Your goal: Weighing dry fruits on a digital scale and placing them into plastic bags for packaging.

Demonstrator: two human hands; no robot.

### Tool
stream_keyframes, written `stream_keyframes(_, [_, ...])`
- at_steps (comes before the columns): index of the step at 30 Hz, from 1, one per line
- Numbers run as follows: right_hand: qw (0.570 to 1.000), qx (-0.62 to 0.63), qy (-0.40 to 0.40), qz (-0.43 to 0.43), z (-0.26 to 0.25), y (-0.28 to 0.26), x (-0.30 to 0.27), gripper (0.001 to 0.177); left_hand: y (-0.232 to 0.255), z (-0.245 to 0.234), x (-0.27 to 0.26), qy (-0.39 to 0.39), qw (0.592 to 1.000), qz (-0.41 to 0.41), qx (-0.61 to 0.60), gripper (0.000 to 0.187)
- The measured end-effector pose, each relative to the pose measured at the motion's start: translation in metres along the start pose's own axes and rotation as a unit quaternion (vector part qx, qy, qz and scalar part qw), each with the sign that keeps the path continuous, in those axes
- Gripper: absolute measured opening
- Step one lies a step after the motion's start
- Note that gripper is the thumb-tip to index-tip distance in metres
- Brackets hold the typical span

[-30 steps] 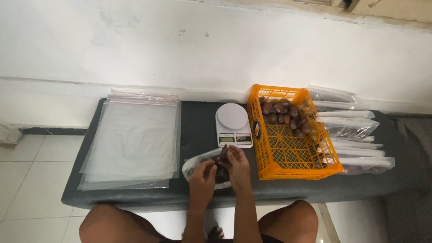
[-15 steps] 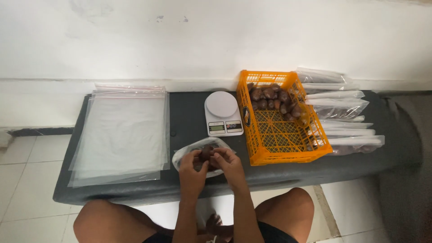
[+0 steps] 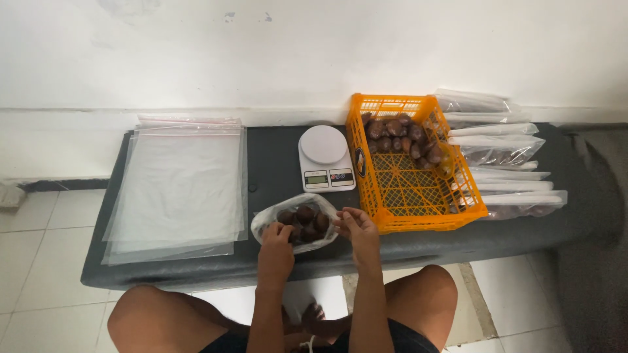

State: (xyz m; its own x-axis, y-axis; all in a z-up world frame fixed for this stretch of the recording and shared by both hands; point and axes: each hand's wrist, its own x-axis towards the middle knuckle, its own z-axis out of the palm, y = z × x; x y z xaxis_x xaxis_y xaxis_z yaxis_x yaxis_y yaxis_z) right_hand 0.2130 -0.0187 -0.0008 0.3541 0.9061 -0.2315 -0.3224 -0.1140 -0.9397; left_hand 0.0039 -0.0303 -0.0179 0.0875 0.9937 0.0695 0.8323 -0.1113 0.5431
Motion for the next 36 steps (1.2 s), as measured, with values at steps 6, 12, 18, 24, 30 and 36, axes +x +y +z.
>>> stream_keyframes(6, [1.0, -0.012, 0.006, 0.004, -0.001, -0.002, -0.001, 0.019, -0.007, 0.021, 0.003, -0.003, 1.0, -0.005, 0.021, 0.036])
stream_keyframes(12, [1.0, 0.004, 0.003, 0.007, 0.0, -0.006, -0.003, 0.019, 0.002, 0.011, 0.001, 0.007, 1.0, -0.029, -0.003, 0.021])
stream_keyframes(18, [1.0, 0.003, 0.007, 0.0, -0.005, -0.002, 0.001, 0.018, -0.006, 0.02, 0.006, 0.033, 0.999, -0.036, -0.004, 0.013])
stream_keyframes(24, [0.977, -0.204, 0.053, -0.026, -0.006, 0.003, 0.006, 0.022, 0.004, -0.013, 0.008, 0.159, 0.984, -0.057, -0.06, 0.012])
stream_keyframes(30, [0.91, -0.41, 0.049, 0.027, -0.012, 0.032, 0.023, 0.041, -0.037, -0.025, 0.01, 0.194, 0.96, -0.183, -0.088, 0.045])
stream_keyframes(36, [0.91, -0.407, 0.007, 0.072, 0.012, 0.018, 0.004, 0.042, -0.049, -0.018, 0.01, 0.055, 0.916, -0.293, -0.268, 0.058])
